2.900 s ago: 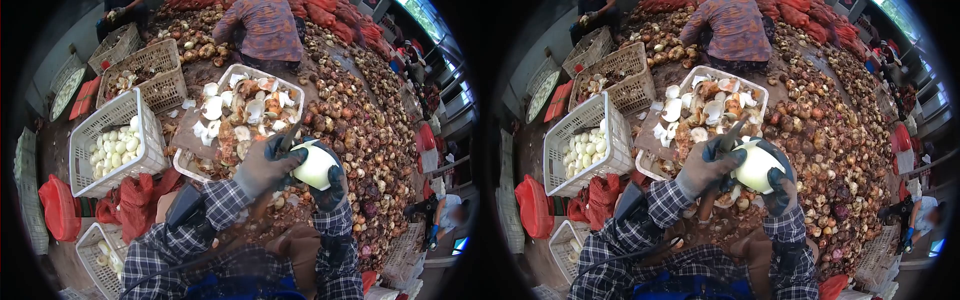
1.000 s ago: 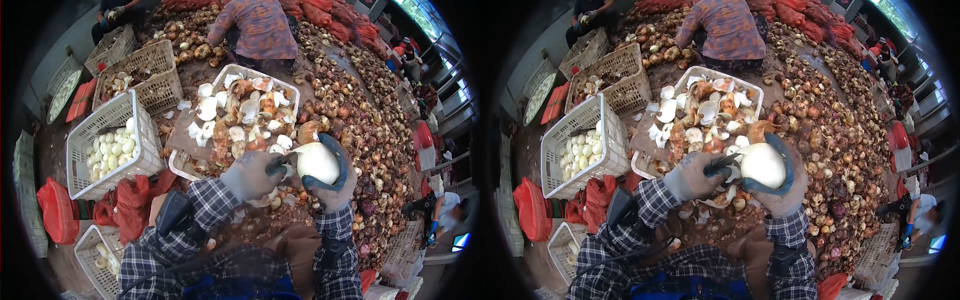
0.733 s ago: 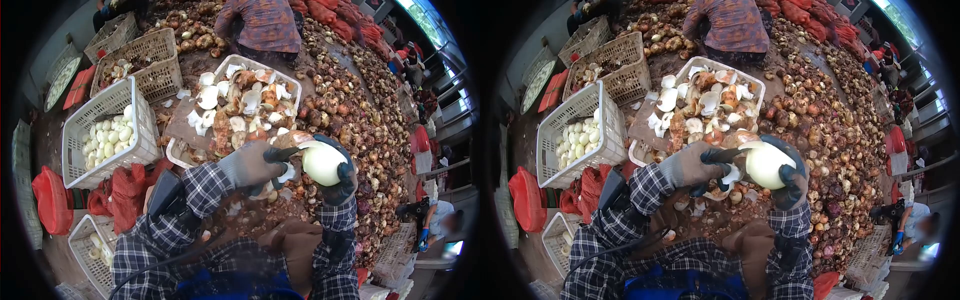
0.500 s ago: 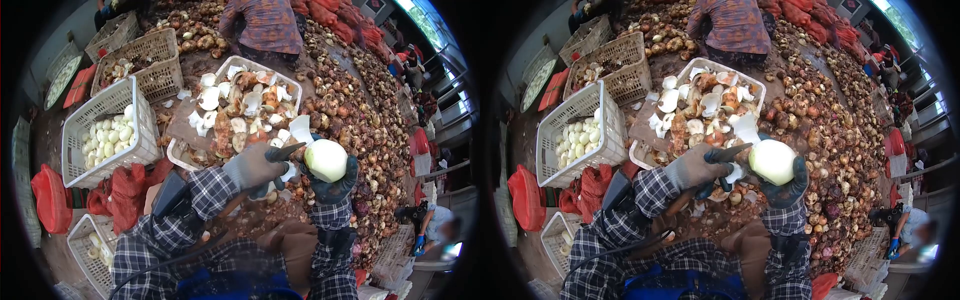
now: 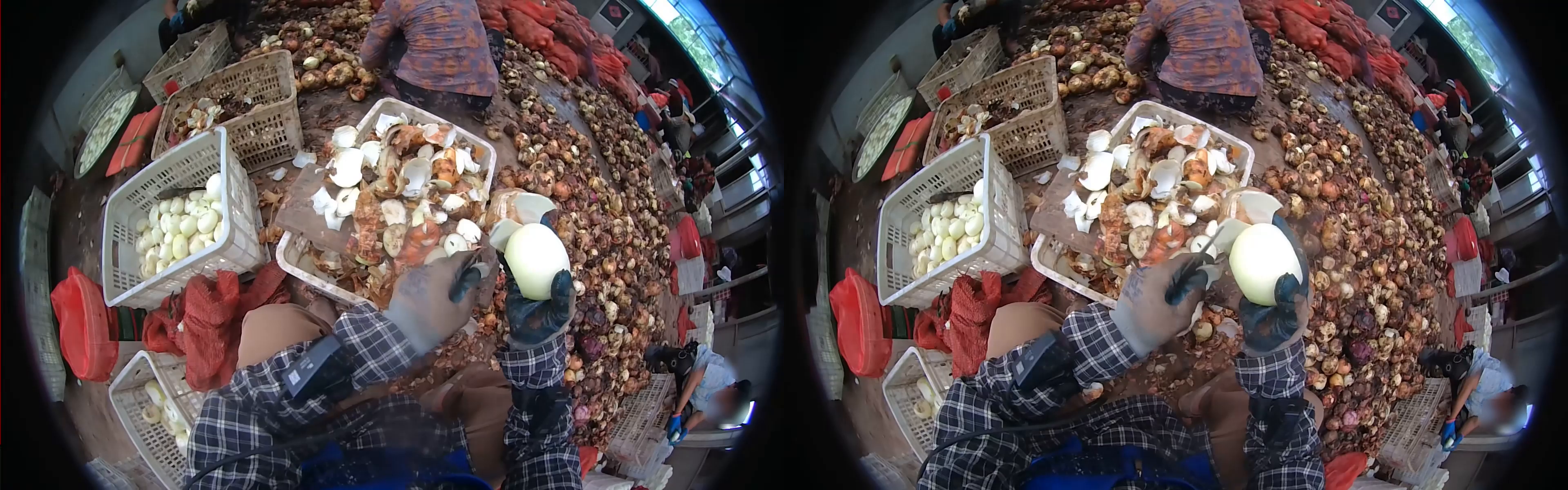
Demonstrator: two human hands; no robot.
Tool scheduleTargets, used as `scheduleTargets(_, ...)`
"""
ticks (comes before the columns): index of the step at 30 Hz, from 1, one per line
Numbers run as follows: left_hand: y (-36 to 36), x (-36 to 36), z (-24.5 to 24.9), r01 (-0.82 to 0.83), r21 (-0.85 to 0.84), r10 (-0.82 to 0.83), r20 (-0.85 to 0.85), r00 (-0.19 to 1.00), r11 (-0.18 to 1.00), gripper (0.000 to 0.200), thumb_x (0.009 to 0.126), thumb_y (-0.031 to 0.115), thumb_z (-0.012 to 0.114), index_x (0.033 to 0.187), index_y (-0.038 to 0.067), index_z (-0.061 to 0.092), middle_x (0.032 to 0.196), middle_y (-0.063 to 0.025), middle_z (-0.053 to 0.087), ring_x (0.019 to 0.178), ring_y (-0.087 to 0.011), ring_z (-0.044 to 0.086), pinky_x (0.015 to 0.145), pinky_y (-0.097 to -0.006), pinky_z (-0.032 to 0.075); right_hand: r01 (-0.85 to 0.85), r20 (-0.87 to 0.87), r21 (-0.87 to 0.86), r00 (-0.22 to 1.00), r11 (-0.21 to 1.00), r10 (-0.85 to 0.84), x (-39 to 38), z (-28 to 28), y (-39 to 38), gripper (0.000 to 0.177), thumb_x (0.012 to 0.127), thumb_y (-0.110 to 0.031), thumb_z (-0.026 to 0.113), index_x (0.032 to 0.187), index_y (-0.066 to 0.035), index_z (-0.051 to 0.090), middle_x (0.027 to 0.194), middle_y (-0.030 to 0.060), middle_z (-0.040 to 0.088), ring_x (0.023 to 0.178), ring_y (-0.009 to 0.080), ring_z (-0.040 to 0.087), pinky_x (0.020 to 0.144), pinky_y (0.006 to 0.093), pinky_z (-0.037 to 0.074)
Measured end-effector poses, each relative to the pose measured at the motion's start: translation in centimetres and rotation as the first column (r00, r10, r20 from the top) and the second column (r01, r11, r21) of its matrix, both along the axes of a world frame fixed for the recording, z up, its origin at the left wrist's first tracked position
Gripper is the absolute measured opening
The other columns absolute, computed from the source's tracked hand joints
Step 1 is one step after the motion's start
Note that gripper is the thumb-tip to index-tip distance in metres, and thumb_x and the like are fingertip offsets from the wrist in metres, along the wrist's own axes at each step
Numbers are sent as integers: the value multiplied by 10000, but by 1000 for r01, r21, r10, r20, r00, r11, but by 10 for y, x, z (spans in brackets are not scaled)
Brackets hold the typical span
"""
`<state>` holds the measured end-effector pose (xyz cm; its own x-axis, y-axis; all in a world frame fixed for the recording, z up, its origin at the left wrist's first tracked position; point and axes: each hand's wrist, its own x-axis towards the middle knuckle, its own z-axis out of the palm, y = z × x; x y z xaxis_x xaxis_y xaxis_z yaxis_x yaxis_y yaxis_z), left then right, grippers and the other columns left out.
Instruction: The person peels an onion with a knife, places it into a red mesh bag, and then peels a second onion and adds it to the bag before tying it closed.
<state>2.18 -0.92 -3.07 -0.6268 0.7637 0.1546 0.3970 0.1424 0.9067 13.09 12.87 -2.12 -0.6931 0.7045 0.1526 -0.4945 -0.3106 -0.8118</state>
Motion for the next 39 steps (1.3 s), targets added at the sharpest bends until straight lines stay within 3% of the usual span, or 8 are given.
scheduleTargets(4,-6,-21,9,176,116,-208,643,737,978,406,886,279,606,1150,-23,543,945,-141,644,774,-210,636,659,-371,513,-81,23,16,996,997,81,1,8,-1,772,806,-369,642,1362,73,338,1324,218,466,1195,326,501,1029,477,413)
scheduleTargets(8,12,-20,7,-28,373,-164,471,867,928,367,895,247,630,1119,-36,562,915,-78,660,761,-128,622,702,-259,516,-193,129,118,976,974,178,-9,22,-12,837,748,-478,664,1318,79,407,1274,205,501,1140,293,541,966,416,465)
scheduleTargets(11,9,-29,16,-144,325,-234,868,439,935,335,874,240,664,1022,-54,601,774,-73,652,688,-113,621,579,-233,514,-180,262,309,960,934,98,-13,24,-19,872,688,-524,706,1293,54,460,1226,170,539,1099,270,569,941,388,478)
scheduleTargets(16,15,-26,18,-419,242,49,817,574,875,226,842,132,685,964,-51,630,759,-67,640,597,-110,594,497,-249,481,-126,395,769,865,627,-311,-13,27,-20,740,714,-427,743,1268,6,516,1202,146,570,1066,242,589,901,366,489)
scheduleTargets(23,0,-23,38,-472,169,183,769,612,865,236,835,117,662,972,-67,610,732,-62,621,558,-104,565,519,-248,468,71,217,3,974,997,-70,-9,5,-21,513,844,-250,647,1244,46,523,1158,149,596,1018,239,613,882,349,505)
scheduleTargets(27,1,-11,19,-330,450,251,227,941,830,221,830,101,669,969,-60,608,716,-43,613,575,-75,541,516,-240,440,20,221,84,975,996,-38,-16,20,-35,512,859,-228,567,1254,84,473,1191,200,564,1048,277,601,894,395,522)
scheduleTargets(35,-9,-23,48,-286,292,-119,860,497,913,175,854,127,639,915,-37,627,705,-62,610,503,-144,576,432,-274,487,-182,473,258,880,949,40,-10,21,-5,586,662,-107,699,1215,22,553,1113,125,617,975,190,616,842,300,504)
scheduleTargets(39,-6,-31,35,-265,366,-34,640,768,892,227,847,157,679,911,-53,621,663,-38,592,477,-112,556,425,-254,468,-312,558,451,830,836,8,-6,20,-7,657,609,-131,756,1213,30,555,1142,120,603,999,193,610,888,306,487)
